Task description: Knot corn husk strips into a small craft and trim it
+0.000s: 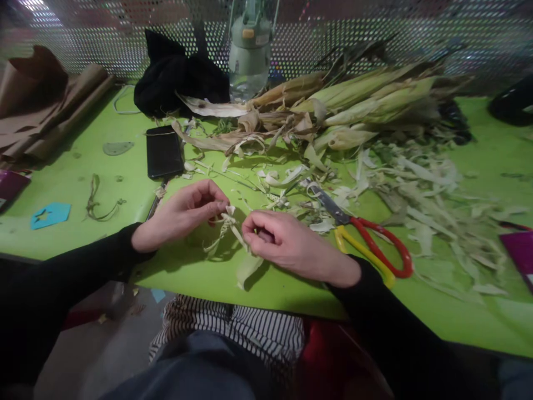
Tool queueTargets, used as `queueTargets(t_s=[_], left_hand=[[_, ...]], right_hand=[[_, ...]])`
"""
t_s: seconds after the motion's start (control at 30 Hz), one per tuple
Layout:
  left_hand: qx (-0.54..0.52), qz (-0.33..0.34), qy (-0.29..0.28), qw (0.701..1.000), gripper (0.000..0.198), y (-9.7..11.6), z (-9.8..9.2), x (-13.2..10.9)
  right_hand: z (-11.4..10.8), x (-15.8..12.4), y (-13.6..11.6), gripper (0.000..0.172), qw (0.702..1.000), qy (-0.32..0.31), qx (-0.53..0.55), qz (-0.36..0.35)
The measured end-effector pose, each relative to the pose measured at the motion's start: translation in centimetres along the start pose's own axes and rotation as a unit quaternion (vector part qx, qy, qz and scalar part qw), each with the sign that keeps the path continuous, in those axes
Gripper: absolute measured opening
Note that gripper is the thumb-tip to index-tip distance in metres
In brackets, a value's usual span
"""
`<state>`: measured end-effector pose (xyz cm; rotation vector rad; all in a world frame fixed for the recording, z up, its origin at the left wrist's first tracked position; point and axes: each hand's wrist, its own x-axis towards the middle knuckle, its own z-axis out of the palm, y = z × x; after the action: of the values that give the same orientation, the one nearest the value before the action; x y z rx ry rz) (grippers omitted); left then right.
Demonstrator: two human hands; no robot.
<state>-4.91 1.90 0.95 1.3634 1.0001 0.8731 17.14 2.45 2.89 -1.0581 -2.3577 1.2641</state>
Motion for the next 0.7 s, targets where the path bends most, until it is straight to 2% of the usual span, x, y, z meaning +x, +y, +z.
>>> queueTargets(t_s=[0.07, 0.13, 0.2, 0.27, 0.43, 0.6, 0.7], left_hand=[[-0.025, -0.016, -0.004, 1.000, 0.013, 0.1, -0.1, 0.1], [-0.048, -0.030, -0.032, 0.998, 0.012, 0.3, 0.0, 0.1], [-0.071, -0.042, -0.068, 0.994, 0.011, 0.5, 0.2, 0.0], [-0.089, -0.056, -0.097, 0.990, 0.013, 0.6, 0.4, -0.2], [-0.118, -0.094, -0.133, 0.980, 0.020, 0.7, 0.6, -0.5], [-0.115, -0.028, -0.093, 0.989, 0.013, 0.6, 0.6, -0.6], [-0.172, -0.027, -0.081, 0.981, 0.015, 0.4, 1.0, -0.6]], right_hand=[[0.0, -0.1, 0.1, 0.017, 1.000, 0.008, 0.020, 0.002], [0.3, -0.1, 0.3, 0.022, 0.995, 0.062, 0.073, 0.022], [0.9, 0.0, 0.6, 0.024, 0.977, 0.127, 0.165, 0.034], [1.5, 0.1, 0.7, 0.023, 0.949, 0.156, 0.273, 0.032], [2.5, 0.3, 0.1, 0.030, 0.901, 0.148, 0.408, 0.019], [2.5, 0.7, -0.2, 0.028, 0.862, 0.132, 0.488, 0.018], [2.6, 0.8, -0.1, 0.029, 0.850, 0.123, 0.511, 0.022]])
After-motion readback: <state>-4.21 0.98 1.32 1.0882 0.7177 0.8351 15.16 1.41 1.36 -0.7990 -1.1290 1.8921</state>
